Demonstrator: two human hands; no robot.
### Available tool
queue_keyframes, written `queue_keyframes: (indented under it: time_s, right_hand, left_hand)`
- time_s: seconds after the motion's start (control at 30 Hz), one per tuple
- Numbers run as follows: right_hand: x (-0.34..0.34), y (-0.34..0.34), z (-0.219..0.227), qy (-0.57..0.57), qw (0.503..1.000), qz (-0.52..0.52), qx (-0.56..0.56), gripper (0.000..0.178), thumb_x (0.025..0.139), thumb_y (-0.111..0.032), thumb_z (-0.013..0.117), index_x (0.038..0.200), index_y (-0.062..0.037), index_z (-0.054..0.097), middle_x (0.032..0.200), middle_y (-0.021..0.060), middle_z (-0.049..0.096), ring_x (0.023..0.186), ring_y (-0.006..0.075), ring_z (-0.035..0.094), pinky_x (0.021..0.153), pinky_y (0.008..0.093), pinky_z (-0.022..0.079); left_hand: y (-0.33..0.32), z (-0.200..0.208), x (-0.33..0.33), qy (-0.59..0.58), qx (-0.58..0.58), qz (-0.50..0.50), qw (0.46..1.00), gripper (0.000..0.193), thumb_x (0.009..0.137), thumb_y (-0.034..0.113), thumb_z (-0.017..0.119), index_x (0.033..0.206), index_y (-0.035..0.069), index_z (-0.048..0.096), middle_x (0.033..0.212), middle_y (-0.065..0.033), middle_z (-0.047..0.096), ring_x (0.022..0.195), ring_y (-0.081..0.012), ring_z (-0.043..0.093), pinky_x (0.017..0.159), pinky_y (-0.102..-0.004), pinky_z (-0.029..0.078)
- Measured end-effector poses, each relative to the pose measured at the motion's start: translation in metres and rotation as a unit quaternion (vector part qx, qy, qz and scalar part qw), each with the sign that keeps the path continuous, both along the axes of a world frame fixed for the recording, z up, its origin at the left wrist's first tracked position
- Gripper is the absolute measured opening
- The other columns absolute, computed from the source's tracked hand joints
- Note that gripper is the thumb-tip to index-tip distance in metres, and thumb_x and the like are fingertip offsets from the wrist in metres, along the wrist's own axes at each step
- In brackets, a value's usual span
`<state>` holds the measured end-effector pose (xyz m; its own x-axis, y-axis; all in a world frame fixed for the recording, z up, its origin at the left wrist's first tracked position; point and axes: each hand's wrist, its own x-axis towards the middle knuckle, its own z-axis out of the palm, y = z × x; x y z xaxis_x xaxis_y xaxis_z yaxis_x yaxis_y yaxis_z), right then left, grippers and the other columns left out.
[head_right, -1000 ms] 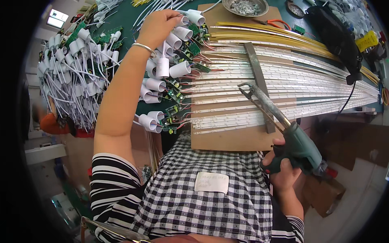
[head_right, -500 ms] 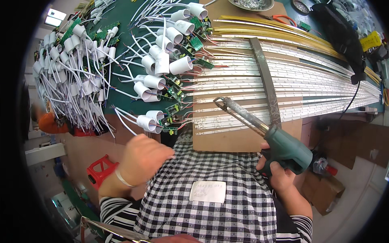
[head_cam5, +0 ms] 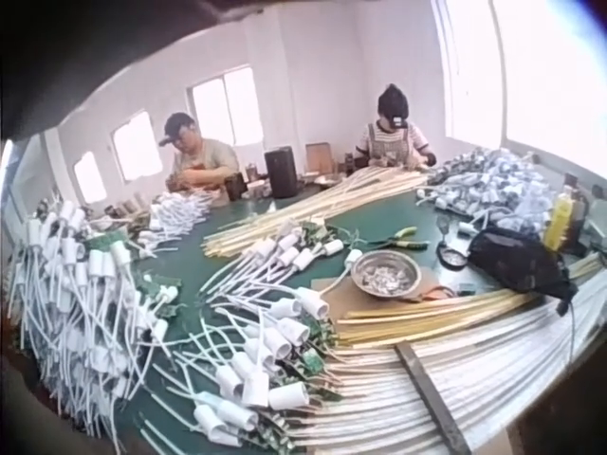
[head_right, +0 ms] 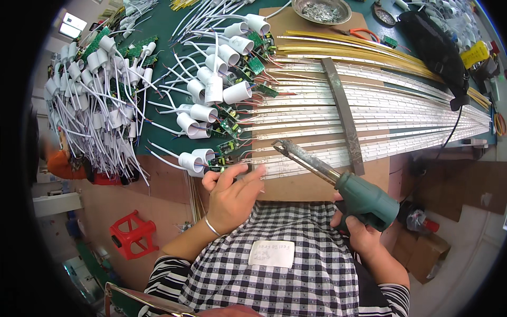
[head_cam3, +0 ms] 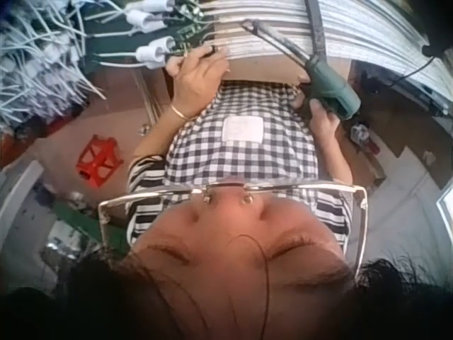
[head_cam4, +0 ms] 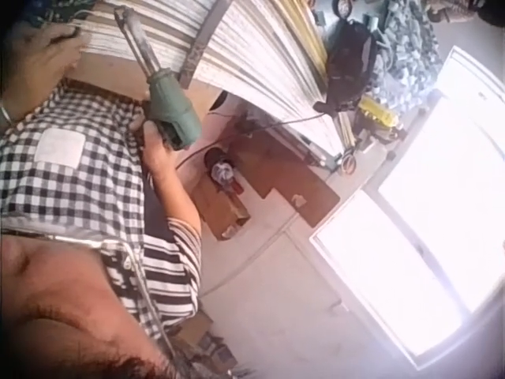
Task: The person solders wires onto LED strips at a factory workbench using a soldering iron and solder wire.
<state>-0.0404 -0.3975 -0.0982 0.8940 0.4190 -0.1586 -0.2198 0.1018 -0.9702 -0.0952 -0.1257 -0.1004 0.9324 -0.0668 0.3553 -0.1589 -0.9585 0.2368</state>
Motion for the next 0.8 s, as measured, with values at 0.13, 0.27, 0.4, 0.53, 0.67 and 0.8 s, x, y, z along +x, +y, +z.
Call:
queue_keyframes:
  time_s: [0.13,0.27,0.4,0.53,0.67,0.8]
  right_hand:
    - [-0.002,-0.004,-0.001,0.005,1.0,0.008,-0.003,0.057,0.086,-0.032,0.062,0.124,0.0052,0.042,0.114,0.0166,0.057,0.064,0.0204,0.06,0.056,0.0299,0.05]
    - [-0.004,-0.005,-0.002,0.012,1.0,0.013,-0.009,0.056,0.086,-0.033,0.063,0.122,0.0058,0.045,0.113,0.0154,0.058,0.065,0.0198,0.06,0.058,0.0294,0.05]
    - [-0.003,-0.014,0.0,0.004,0.998,0.054,-0.007,0.056,0.087,-0.033,0.063,0.128,0.0021,0.046,0.118,0.0151,0.058,0.069,0.0195,0.061,0.064,0.0306,0.051]
    - [-0.004,-0.012,0.004,0.04,0.997,0.052,-0.047,0.063,0.083,-0.04,0.066,0.123,0.0055,0.048,0.111,0.0132,0.058,0.067,0.0179,0.06,0.061,0.0291,0.049]
    - [-0.008,-0.016,0.003,0.038,0.991,0.109,-0.07,0.065,0.082,-0.043,0.067,0.122,0.0041,0.05,0.108,0.0107,0.059,0.069,0.0173,0.06,0.064,0.0294,0.049]
    - [-0.014,-0.028,0.003,0.043,0.987,0.116,-0.104,0.062,0.08,-0.044,0.066,0.119,0.002,0.053,0.097,0.01,0.061,0.07,0.017,0.06,0.068,0.0303,0.05]
  left_hand:
    - [0.004,-0.004,-0.014,0.009,-0.026,-0.067,0.997,0.008,0.076,0.016,0.065,0.084,0.017,0.065,0.112,0.0036,0.067,0.101,-0.0157,0.057,0.079,-0.0341,0.029]
    - [0.009,-0.008,-0.016,-0.029,-0.098,-0.065,0.993,0.012,0.075,0.015,0.066,0.087,0.015,0.066,0.103,0.0024,0.068,0.091,-0.0156,0.061,0.077,-0.0324,0.033]
    - [0.021,0.001,-0.028,-0.005,-0.219,-0.015,0.976,0.014,0.073,0.012,0.07,0.087,0.014,0.066,0.088,0.002,0.069,0.074,-0.0151,0.063,0.072,-0.0316,0.035]
    - [0.017,0.016,-0.026,0.018,-0.156,-0.006,0.988,0.014,0.069,0.006,0.074,0.079,0.011,0.066,0.07,0.0014,0.066,0.061,-0.015,0.06,0.067,-0.0319,0.036]
    - [0.011,0.003,-0.021,0.021,-0.153,-0.007,0.988,0.015,0.072,0.01,0.072,0.086,0.013,0.066,0.077,0.0032,0.066,0.065,-0.0144,0.057,0.068,-0.0332,0.034]
    - [0.005,-0.002,-0.02,0.009,-0.169,0.014,0.985,0.013,0.069,0.006,0.073,0.079,0.012,0.067,0.074,0.0015,0.064,0.072,-0.0175,0.057,0.073,-0.0338,0.035]
